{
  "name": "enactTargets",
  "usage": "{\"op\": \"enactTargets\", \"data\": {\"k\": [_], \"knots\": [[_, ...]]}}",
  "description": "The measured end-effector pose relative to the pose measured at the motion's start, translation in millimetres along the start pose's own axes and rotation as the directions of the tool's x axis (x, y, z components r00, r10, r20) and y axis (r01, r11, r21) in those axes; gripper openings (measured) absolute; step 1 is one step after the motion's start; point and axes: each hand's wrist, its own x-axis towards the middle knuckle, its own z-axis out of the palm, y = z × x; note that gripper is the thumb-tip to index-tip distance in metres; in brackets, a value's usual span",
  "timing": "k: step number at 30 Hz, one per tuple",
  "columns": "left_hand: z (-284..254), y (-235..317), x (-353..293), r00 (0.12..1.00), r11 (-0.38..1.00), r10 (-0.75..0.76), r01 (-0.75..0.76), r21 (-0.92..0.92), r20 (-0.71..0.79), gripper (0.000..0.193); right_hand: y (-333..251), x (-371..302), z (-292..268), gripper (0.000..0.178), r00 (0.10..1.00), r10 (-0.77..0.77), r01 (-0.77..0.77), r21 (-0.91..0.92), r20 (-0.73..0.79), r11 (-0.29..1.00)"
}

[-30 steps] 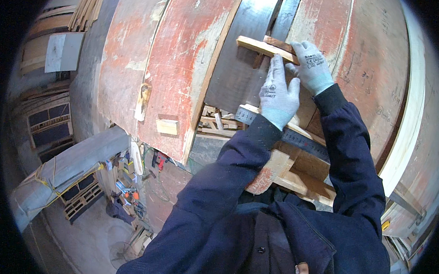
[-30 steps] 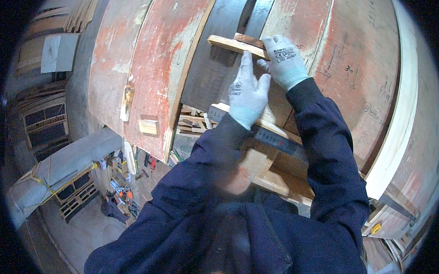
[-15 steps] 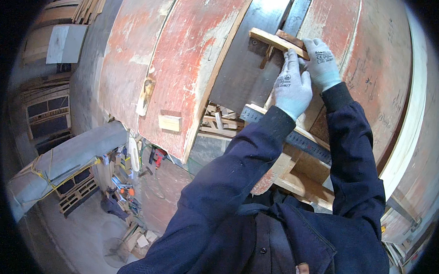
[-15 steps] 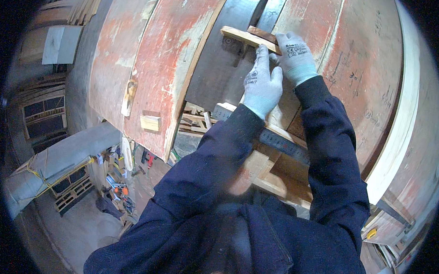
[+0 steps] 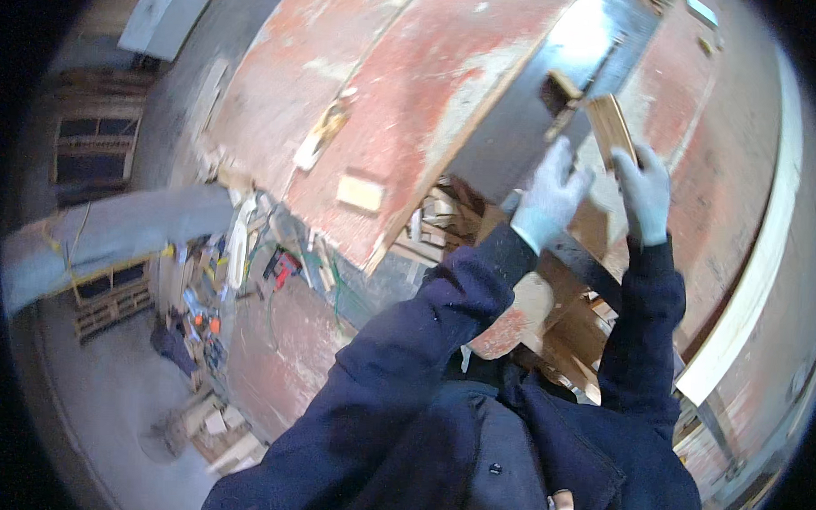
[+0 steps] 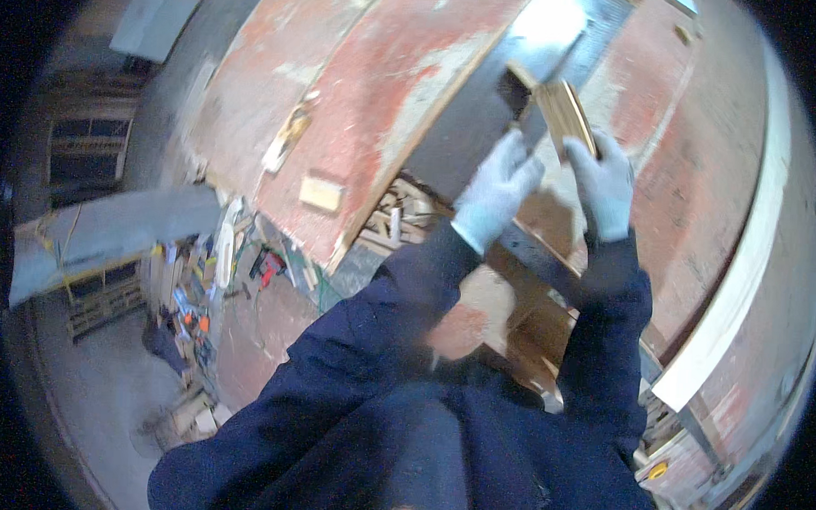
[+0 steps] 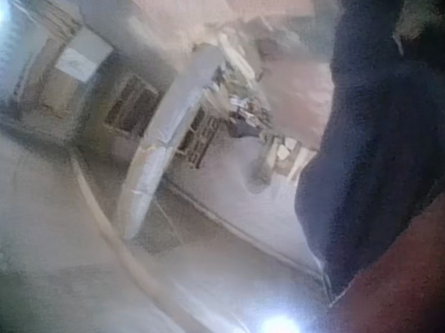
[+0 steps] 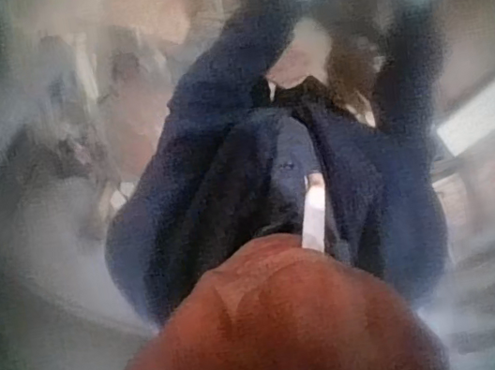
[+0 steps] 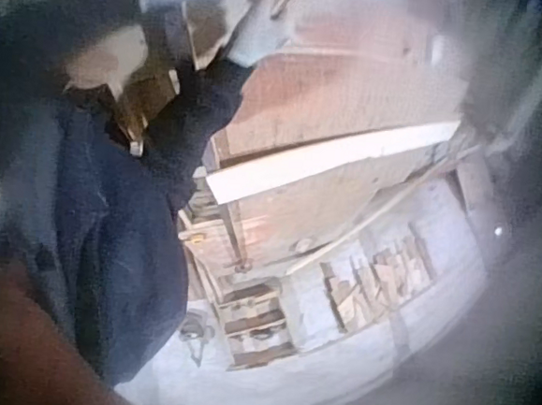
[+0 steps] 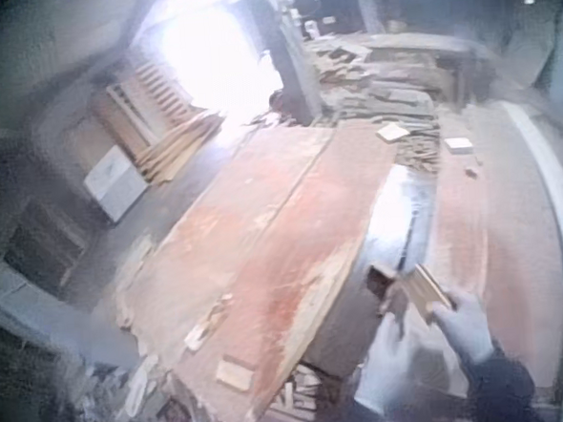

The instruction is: The person uses a nail gun to fasten wooden strips to a frame on the floor, then uses a hammer to adjust the frame. They gather small wood pieces, place them on a table saw, and cut them into smaller pieces, stacking the cut pieces on the table.

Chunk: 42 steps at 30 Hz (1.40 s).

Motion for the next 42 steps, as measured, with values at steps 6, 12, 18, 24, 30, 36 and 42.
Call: {"op": "enactTargets", "data": {"k": [6, 12, 18, 24, 30, 36, 42], "knots": [[-110.8, 2.5, -131.7, 0.988, 0.908, -0.114, 0.147, -0.393, 0.108, 0.049, -47.6, -147.3, 90.2, 0.040, 0.940, 0.007, -0.069, 0.171, 0.342, 0.983], [-224.1, -30.0, -213.0, 0.955, 0.716, -0.276, 0.125, -0.687, -0.113, 0.043, -71.4, -191.2, 190.2, 0.046, 0.789, -0.243, 0.315, -0.032, 0.564, 0.948], [-339.0, -44.9, -262.2, 0.897, 0.808, -0.326, 0.101, -0.580, -0.298, 0.049, -93.5, -162.5, 311.8, 0.068, 0.721, -0.576, 0.692, -0.426, 0.384, 0.583], [-416.2, -65.2, -297.7, 0.915, 0.686, -0.286, -0.011, -0.728, -0.284, 0.047, -95.4, -149.2, 373.7, 0.059, 0.743, -0.557, 0.644, -0.622, 0.371, 0.445], [-468.5, -124.5, -317.7, 0.870, 0.440, -0.450, 0.021, -0.898, -0.200, 0.047, -66.2, -150.1, 391.1, 0.062, 0.716, -0.644, 0.613, -0.685, 0.269, 0.395], [-471.0, -174.0, -369.5, 0.771, 0.436, -0.558, -0.043, -0.899, -0.308, 0.049, -50.1, -142.0, 392.0, 0.062, 0.732, -0.630, 0.588, -0.708, 0.260, 0.390], [-450.9, -220.2, -415.3, 0.727, 0.355, -0.601, -0.130, -0.926, -0.332, 0.051, -28.5, -124.2, 387.2, 0.061, 0.703, -0.657, 0.611, -0.702, 0.271, 0.365]]}}
